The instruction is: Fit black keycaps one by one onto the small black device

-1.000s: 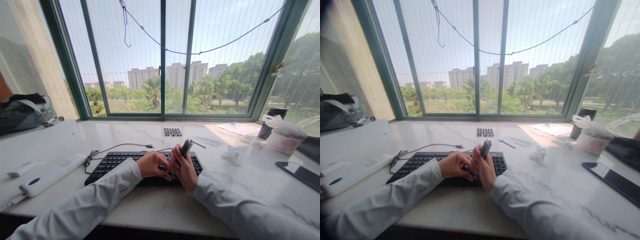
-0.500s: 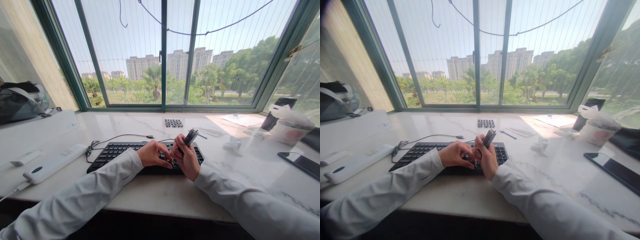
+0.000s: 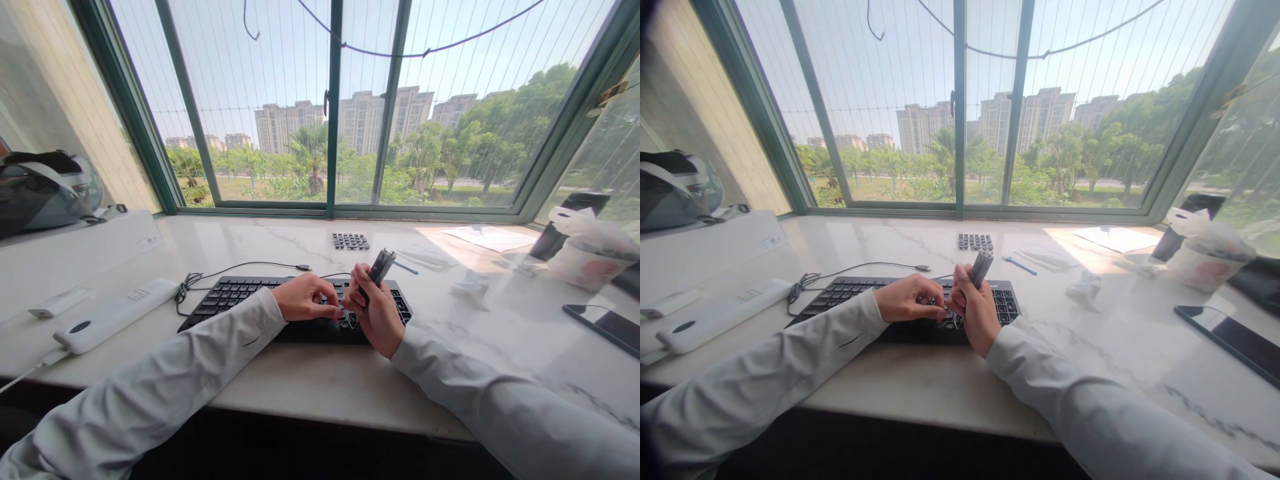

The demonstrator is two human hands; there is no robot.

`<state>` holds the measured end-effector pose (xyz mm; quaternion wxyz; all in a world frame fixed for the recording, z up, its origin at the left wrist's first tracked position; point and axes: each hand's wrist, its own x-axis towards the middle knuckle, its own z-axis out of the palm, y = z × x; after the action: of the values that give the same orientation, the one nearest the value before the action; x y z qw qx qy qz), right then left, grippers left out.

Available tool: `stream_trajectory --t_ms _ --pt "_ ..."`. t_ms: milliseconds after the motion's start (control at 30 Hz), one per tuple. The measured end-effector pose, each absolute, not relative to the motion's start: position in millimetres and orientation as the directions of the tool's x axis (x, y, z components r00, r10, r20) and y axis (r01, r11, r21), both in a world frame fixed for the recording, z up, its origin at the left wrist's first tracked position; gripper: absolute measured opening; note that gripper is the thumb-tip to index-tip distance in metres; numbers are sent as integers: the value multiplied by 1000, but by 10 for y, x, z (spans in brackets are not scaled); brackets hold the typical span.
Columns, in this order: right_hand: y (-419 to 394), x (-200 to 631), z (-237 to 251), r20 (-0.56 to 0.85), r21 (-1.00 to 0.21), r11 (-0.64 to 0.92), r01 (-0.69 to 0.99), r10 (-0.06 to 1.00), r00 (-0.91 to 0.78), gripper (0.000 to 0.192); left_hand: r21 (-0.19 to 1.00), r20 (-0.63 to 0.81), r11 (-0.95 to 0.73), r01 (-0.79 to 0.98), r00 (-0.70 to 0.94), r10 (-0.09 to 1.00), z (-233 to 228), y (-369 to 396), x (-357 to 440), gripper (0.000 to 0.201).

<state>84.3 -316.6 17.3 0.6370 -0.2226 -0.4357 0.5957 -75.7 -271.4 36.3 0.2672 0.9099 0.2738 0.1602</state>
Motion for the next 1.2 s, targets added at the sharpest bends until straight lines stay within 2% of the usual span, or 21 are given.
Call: stream_trajectory --t_ms 300,533,900,1100,1200 --pt "-3167 821 130 270 -826 209 -524 962 -42 37 595 114 -710 376 835 538 394 -2734 -756 43" --pt "-3191 815 123 269 -849 195 -492 960 -84 38 603 95 -725 332 873 478 413 -2730 -763 45" --pt "-3142 817 88 350 -850 262 -457 929 -119 37 613 109 -723 319 872 477 384 -2697 -778 47" --pt "-3208 833 90 409 -894 363 -263 901 -146 38 578 131 -757 303 882 453 386 -2680 -785 47" --pt "-3208 839 97 407 -894 356 -273 899 -160 38 559 134 -771 307 884 449 401 -2678 -790 45"
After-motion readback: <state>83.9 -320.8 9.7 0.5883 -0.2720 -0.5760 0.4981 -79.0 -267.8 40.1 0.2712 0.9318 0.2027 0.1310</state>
